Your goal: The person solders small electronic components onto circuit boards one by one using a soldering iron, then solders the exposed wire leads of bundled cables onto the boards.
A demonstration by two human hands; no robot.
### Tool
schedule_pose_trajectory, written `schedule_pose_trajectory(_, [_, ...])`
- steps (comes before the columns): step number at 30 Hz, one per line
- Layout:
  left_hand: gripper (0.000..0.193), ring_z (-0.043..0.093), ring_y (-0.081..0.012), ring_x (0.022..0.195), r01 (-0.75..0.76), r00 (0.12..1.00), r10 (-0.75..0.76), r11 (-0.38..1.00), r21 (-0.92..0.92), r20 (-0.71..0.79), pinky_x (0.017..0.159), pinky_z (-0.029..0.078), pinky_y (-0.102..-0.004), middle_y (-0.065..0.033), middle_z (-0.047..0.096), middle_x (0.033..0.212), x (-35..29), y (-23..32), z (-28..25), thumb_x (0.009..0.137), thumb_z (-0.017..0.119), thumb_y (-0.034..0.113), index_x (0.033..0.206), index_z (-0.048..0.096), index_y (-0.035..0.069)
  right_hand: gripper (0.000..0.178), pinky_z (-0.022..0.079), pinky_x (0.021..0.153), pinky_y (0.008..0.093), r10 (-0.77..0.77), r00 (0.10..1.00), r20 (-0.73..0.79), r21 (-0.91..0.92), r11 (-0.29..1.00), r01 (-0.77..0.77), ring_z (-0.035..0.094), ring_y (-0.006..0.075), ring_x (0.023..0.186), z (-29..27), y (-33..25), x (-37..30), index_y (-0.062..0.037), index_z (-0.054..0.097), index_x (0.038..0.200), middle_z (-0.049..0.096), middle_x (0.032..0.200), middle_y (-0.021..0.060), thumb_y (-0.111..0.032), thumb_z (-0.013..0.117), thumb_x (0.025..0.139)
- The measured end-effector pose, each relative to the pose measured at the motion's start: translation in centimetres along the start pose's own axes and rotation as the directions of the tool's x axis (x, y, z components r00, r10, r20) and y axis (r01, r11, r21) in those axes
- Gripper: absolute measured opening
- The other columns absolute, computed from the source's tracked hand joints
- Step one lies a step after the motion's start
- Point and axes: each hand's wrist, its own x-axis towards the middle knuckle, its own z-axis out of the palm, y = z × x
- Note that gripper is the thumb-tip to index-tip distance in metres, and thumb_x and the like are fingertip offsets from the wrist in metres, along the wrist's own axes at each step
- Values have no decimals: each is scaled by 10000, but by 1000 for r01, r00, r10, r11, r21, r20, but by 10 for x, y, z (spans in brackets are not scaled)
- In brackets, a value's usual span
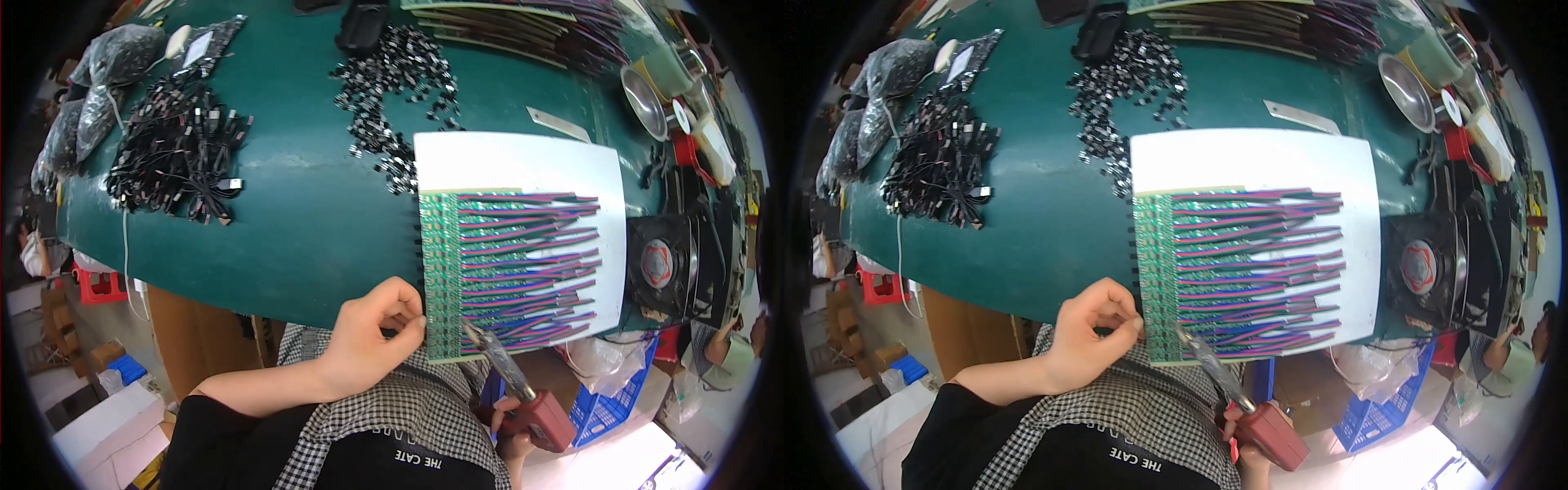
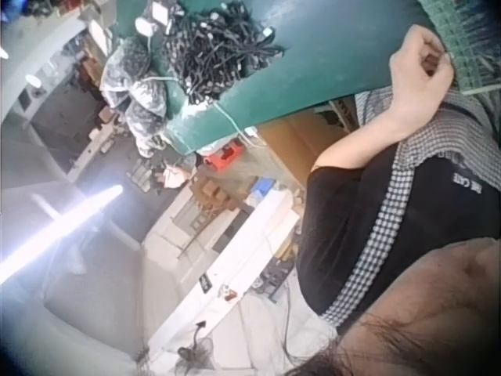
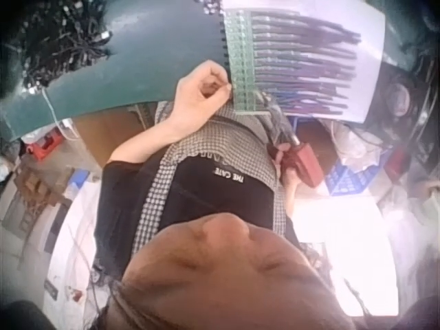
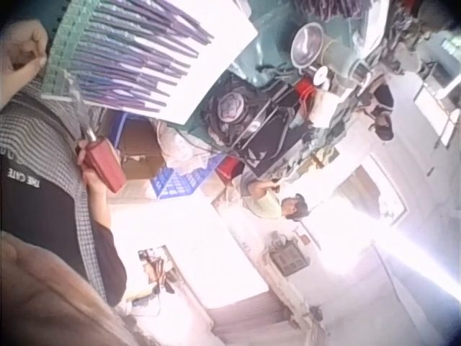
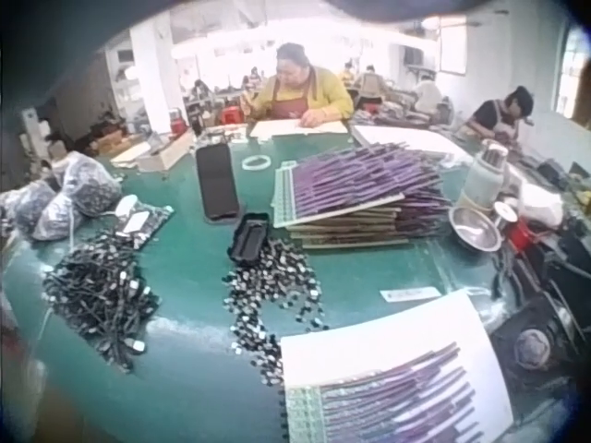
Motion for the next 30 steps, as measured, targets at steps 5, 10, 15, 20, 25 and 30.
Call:
schedule_pose_trajectory(5, [199, 601, -98, 608, -139, 976, 173, 964, 229, -135, 574, 487, -258, -53, 607, 669, 22, 12, -28, 846, 627, 85, 961, 478, 20, 864, 349, 398, 241, -59, 985, -160, -185, 982, 29, 488, 149, 455, -11, 14, -7, 60, 497, 987, 568, 829, 113, -708, 668, 631])
schedule_pose_trajectory(10, [205, 555, -247, 669, -163, 869, 454, 637, 754, -195, 626, 454, -359, -100, 552, 758, 97, 24, -84, 762, 654, 56, 936, 555, 10, 879, 348, 391, 246, -89, 978, -187, -192, 980, 52, 495, 154, 467, -21, 19, -8, 60, 464, 1044, 572, 860, 128, -694, 672, 641])
schedule_pose_trajectory(15, [135, 528, -156, 624, -280, 873, 487, 531, 800, -18, 580, 431, -288, -79, 558, 746, 115, 25, -102, 751, 670, 22, 854, 589, -10, 837, 351, 394, 243, 3, 999, -53, -124, 992, -9, 494, 154, 462, -6, 6, -3, 57, 492, 1017, 584, 890, 128, -666, 693, 646])
schedule_pose_trajectory(20, [77, 606, -136, 682, -332, 859, 509, 494, 803, 42, 602, 484, -236, -82, 605, 773, 104, 33, -104, 815, 618, 5, 881, 587, -20, 768, 370, 512, 261, 18, 999, -43, -53, 998, -20, 526, 153, 560, 1, 0, -3, 45, 535, 1055, 613, 944, 114, -593, 723, 672])
schedule_pose_trajectory(25, [94, 623, -130, 666, -39, 999, 40, 998, 49, -2, 614, 507, -238, -85, 634, 760, 61, 25, -78, 866, 590, 34, 899, 602, -52, 795, 388, 524, 265, 56, 998, -24, -72, 996, -58, 529, 158, 568, -5, 3, -11, 29, 499, 1108, 618, 956, 123, -593, 726, 669])
schedule_pose_trajectory(30, [77, 650, -165, 690, 236, 967, -201, 936, -262, 155, 637, 524, -246, -124, 658, 800, 18, 11, -49, 849, 587, 5, 899, 615, -46, 767, 413, 536, 258, 89, 996, -16, -12, 996, -89, 541, 168, 604, -9, 8, -16, 35, 528, 1063, 629, 980, 146, -577, 746, 655])
